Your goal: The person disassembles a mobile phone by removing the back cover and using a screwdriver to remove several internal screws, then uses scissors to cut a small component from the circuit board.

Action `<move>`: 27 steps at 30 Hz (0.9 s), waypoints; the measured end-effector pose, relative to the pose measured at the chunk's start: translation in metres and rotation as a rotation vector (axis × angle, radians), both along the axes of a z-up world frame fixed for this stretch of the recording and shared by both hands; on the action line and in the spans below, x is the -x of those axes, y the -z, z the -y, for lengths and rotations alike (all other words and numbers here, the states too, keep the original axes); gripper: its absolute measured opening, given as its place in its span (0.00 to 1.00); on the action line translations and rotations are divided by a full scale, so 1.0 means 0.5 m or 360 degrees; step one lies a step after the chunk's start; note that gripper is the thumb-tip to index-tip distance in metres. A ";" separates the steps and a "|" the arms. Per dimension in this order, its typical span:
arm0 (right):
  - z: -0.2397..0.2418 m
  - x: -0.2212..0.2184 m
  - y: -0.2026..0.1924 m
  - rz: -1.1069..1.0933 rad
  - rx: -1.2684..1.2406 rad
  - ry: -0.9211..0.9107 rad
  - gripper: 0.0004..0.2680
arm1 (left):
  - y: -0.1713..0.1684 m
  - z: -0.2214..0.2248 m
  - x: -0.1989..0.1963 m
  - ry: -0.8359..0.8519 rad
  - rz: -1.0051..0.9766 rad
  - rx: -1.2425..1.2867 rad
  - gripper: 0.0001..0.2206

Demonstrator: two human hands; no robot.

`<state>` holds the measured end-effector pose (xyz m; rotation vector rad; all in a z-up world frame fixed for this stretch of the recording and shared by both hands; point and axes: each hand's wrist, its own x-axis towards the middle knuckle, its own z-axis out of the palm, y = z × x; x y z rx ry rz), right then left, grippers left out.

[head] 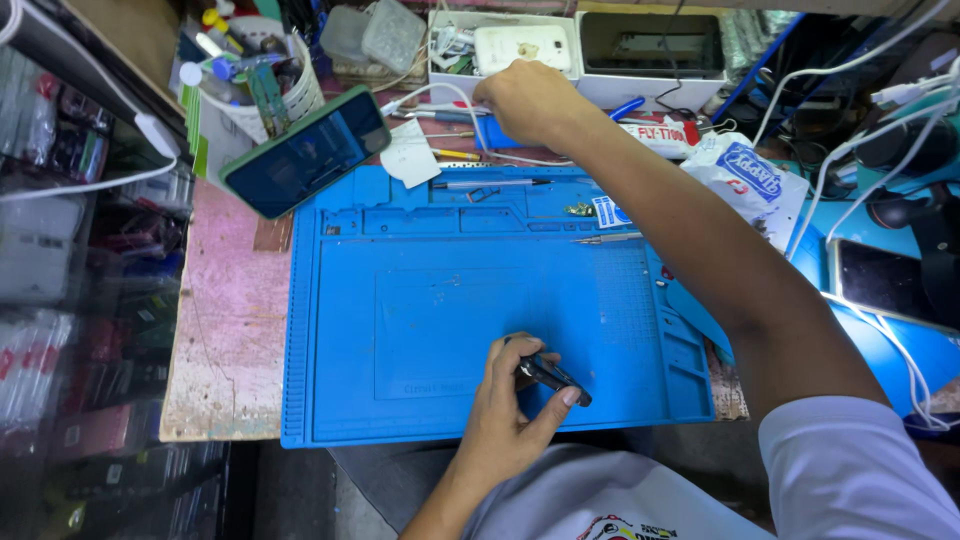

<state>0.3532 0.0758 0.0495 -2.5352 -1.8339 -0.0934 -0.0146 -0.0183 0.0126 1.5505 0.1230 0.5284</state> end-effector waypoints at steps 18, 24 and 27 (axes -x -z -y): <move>-0.039 0.026 0.029 0.0379 0.0082 -0.0144 0.05 | -0.007 -0.018 0.016 0.0021 -0.0048 -0.0130 0.25; -0.066 0.000 0.051 0.0368 0.0128 -0.0174 0.05 | -0.003 -0.020 0.019 0.0031 -0.0068 -0.0185 0.25; -0.090 -0.002 0.065 0.0368 0.0154 -0.0161 0.05 | 0.000 -0.016 0.017 0.0024 -0.0061 -0.0166 0.26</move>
